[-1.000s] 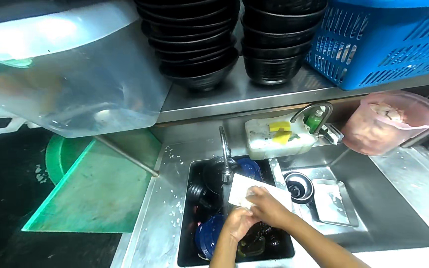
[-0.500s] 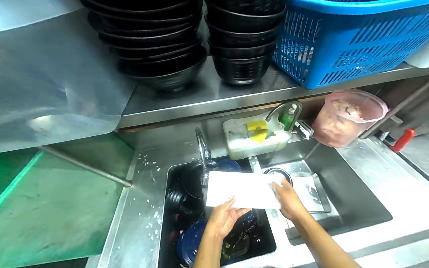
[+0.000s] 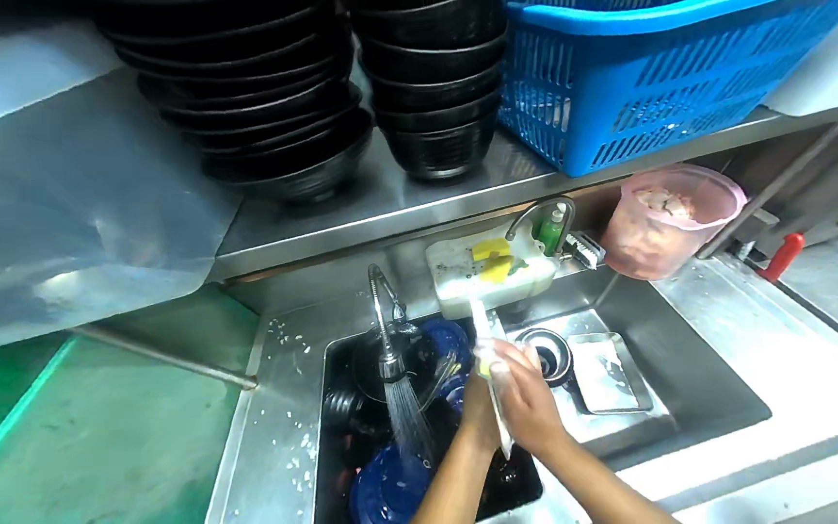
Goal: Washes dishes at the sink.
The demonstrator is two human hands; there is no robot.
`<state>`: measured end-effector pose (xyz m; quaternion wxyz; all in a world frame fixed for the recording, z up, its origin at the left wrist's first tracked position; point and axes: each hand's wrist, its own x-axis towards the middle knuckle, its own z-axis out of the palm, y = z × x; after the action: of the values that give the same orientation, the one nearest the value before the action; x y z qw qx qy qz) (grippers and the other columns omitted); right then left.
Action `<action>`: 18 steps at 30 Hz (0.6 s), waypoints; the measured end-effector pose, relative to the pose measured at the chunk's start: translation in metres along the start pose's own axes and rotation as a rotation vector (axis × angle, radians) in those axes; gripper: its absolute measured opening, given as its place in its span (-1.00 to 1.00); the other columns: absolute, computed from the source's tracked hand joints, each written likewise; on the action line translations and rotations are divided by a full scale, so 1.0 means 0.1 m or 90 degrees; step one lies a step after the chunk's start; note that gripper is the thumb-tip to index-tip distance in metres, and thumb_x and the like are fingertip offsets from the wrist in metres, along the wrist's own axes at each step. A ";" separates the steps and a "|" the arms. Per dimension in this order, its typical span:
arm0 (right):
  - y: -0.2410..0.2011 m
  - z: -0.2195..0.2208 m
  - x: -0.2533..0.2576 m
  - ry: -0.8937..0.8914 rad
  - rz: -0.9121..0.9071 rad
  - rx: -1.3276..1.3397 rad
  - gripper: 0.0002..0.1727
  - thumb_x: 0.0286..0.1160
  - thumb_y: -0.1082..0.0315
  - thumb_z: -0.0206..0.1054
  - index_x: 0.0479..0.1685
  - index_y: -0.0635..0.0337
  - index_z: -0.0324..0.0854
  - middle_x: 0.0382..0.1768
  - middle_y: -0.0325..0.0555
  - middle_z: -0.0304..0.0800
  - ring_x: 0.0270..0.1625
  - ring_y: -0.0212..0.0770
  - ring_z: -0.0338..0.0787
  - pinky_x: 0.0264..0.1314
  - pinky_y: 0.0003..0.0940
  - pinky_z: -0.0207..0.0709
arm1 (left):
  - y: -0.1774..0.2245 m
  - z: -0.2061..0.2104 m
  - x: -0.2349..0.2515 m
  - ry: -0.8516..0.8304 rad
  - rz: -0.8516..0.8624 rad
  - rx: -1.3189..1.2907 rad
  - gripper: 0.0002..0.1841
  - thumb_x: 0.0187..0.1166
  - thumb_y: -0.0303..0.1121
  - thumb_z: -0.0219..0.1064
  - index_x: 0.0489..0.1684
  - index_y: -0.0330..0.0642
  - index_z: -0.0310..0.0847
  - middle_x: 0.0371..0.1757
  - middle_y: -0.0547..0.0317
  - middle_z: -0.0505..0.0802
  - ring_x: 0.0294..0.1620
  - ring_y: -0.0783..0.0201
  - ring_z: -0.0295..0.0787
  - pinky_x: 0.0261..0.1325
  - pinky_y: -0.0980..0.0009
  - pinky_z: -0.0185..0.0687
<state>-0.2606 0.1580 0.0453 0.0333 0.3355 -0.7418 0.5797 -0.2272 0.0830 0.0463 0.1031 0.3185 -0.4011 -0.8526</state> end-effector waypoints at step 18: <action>0.56 0.55 0.26 -0.012 0.459 0.105 -0.54 0.83 0.14 0.04 0.52 0.15 0.55 0.40 0.14 0.68 0.45 -0.02 0.68 0.55 0.01 0.52 | 0.02 -0.33 -0.08 -0.020 -0.160 0.047 -0.49 0.94 -0.26 -0.46 -0.10 -0.26 0.47 -0.50 0.14 0.66 -0.59 0.40 0.58 -0.48 0.51 0.59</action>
<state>-0.2918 0.1028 -0.0079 -0.2069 0.0591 -0.7635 0.6089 -0.2005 0.0642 0.0355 -0.0229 0.3563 -0.3907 -0.8485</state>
